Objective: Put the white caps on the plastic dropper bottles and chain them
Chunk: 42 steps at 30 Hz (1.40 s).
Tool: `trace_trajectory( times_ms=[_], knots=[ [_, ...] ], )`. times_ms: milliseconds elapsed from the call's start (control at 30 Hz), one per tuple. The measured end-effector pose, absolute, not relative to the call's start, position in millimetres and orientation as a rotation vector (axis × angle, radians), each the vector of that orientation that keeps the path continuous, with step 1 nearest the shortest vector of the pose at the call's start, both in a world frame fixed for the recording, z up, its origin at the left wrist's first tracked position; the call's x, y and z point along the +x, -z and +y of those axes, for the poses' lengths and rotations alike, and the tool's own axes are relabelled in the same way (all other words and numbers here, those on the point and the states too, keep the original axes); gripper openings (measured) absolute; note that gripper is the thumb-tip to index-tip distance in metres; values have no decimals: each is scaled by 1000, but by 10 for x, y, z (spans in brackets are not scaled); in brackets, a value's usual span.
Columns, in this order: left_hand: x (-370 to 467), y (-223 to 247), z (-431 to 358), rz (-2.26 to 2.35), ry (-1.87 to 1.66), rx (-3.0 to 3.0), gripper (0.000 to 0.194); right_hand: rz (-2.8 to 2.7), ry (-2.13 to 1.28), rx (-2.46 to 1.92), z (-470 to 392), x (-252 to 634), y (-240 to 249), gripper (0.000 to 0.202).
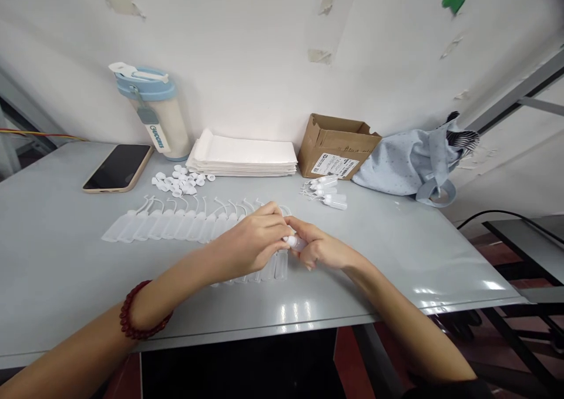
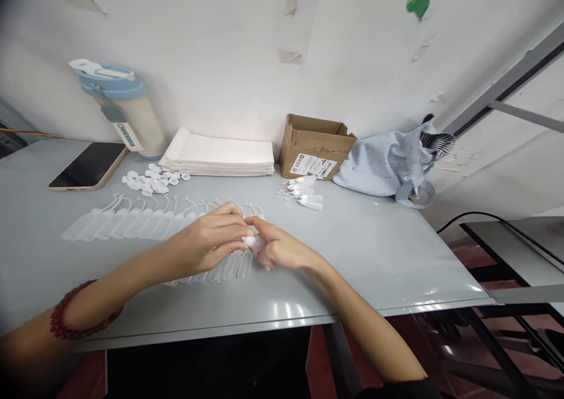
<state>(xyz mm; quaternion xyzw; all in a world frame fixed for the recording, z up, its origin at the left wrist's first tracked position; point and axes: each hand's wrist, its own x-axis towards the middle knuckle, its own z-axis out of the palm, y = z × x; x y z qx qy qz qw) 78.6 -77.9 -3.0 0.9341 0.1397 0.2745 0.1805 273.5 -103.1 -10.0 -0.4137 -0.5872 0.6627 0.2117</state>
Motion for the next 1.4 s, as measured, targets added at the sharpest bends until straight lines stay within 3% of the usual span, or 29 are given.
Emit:
trace_trajectory(
  times_ms=[167, 267, 333, 500, 767, 933, 1200, 1300, 1400],
  knots=[
    [816, -27, -937, 301, -875, 2898, 28, -1501, -2438, -677, -924, 2814, 210, 32],
    [826, -61, -987, 257, -902, 3031, 30, -1544, -2499, -614, -879, 2839, 235, 22],
    [826, -45, -968, 246, -966, 3076, 29, -1605, -2402, -697, -867, 2846, 213, 24],
    [812, 48, -833, 429, -987, 2888, 17, -1716, -2015, -1054, -920, 2820, 110, 52],
    [844, 7, -809, 746, -742, 2433, 20, -2117, -1007, -1277, -1079, 2713, 86, 54],
    [865, 16, -831, 760, -746, 2403, 20, -2208, -890, -1282, -1084, 2736, 81, 59],
    [875, 46, -847, 621, -889, 2535, 15, -2173, -1139, -1205, -1069, 2766, 29, 52],
    [851, 61, -808, 682, -849, 2614, 13, -2240, -912, -1263, -1008, 2840, 31, 45],
    [813, 68, -753, 852, -880, 2559, 24, -2216, -400, -1464, -890, 3025, 50, 35]
  ],
)
